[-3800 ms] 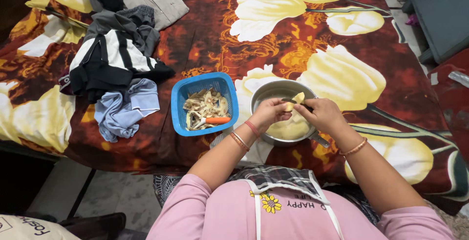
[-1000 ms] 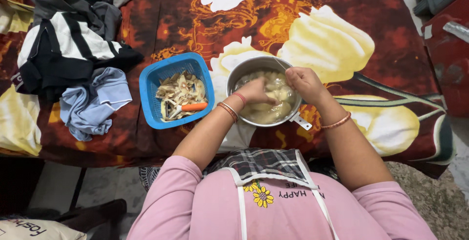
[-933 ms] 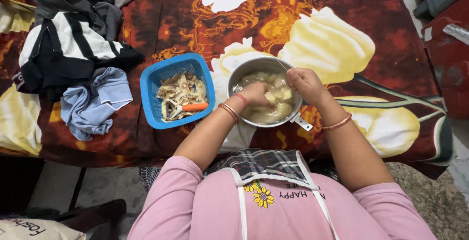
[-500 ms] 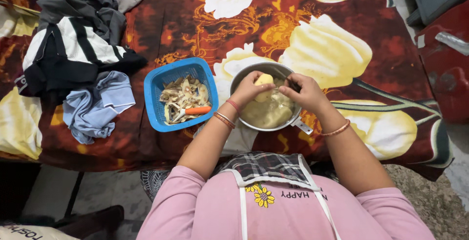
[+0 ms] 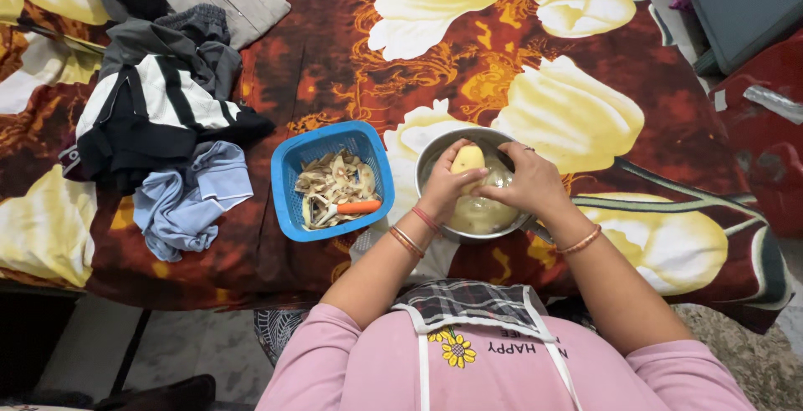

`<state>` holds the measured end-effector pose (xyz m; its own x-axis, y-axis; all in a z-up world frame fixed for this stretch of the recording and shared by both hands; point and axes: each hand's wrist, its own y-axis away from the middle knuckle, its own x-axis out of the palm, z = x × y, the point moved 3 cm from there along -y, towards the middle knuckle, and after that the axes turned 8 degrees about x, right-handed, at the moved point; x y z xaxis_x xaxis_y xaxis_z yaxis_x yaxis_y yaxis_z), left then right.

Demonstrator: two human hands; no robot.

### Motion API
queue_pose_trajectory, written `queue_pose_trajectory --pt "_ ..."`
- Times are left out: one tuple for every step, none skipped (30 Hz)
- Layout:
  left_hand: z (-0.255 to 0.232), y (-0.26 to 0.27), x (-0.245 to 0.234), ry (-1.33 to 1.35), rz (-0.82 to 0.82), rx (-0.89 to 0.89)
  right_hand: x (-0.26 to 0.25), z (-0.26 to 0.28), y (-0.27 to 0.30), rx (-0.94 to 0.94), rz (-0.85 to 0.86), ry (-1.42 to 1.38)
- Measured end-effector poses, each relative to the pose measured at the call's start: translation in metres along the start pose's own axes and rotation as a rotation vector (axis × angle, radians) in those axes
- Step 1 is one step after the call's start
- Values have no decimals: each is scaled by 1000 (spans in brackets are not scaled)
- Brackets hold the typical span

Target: The person peels potatoes using a peeler and places the peeled potatoes into a metal bowl filled with water. The peels are collected in a blue plastic basket. The person handles the potatoes one by one, peeling them thoroughly before submerging them in the water.

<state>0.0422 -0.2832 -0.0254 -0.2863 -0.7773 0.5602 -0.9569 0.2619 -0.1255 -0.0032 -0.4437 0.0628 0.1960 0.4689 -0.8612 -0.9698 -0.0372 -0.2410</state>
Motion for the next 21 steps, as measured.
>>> queue_pose_trajectory --pt "0 2 0 6 -23 4 1 2 0 -7 -2 44" --pt "1 4 -1 12 -44 7 1 5 1 -13 -5 88" --pt "2 4 -1 19 -65 11 2 7 0 -11 9 114" --pt "4 6 0 -4 -71 29 2 8 0 -7 25 139" --pt "6 6 1 -27 -76 47 3 10 1 -2 41 164" --pt "6 5 1 -49 -79 69 3 12 1 6 39 169" --pt "7 5 1 -38 -83 46 3 14 1 15 37 174" --pt "7 6 1 -25 -88 24 3 15 2 22 35 179" --pt "7 7 2 -13 -93 2 3 15 2 16 20 186" --pt "6 7 2 -30 -96 -10 4 16 3 10 8 192" --pt "4 7 3 -47 -98 -23 4 16 4 4 -5 198" --pt "3 8 3 -66 -101 -34 5 17 4 0 -13 209" --pt "1 8 3 -43 -85 -52 5 18 4 -5 -21 219" --pt "0 8 4 -20 -68 -71 5 18 5 -9 -29 230" --pt "0 8 4 3 -51 -90 6 19 5 1 -29 234" --pt "-1 8 4 -9 -35 -75 6 20 5 11 -30 239" --pt "-2 8 3 -21 -19 -60 6 21 6 22 -31 243" --pt "-2 8 3 -33 -4 -43 5 22 7 4 -46 251" --pt "-1 7 2 -32 -7 -52 5 23 8 -15 -62 259" --pt "0 8 0 -32 -12 -63 5 25 10 -34 -74 266" --pt "2 8 -2 -31 -18 -74 5 26 11 -45 -81 273"
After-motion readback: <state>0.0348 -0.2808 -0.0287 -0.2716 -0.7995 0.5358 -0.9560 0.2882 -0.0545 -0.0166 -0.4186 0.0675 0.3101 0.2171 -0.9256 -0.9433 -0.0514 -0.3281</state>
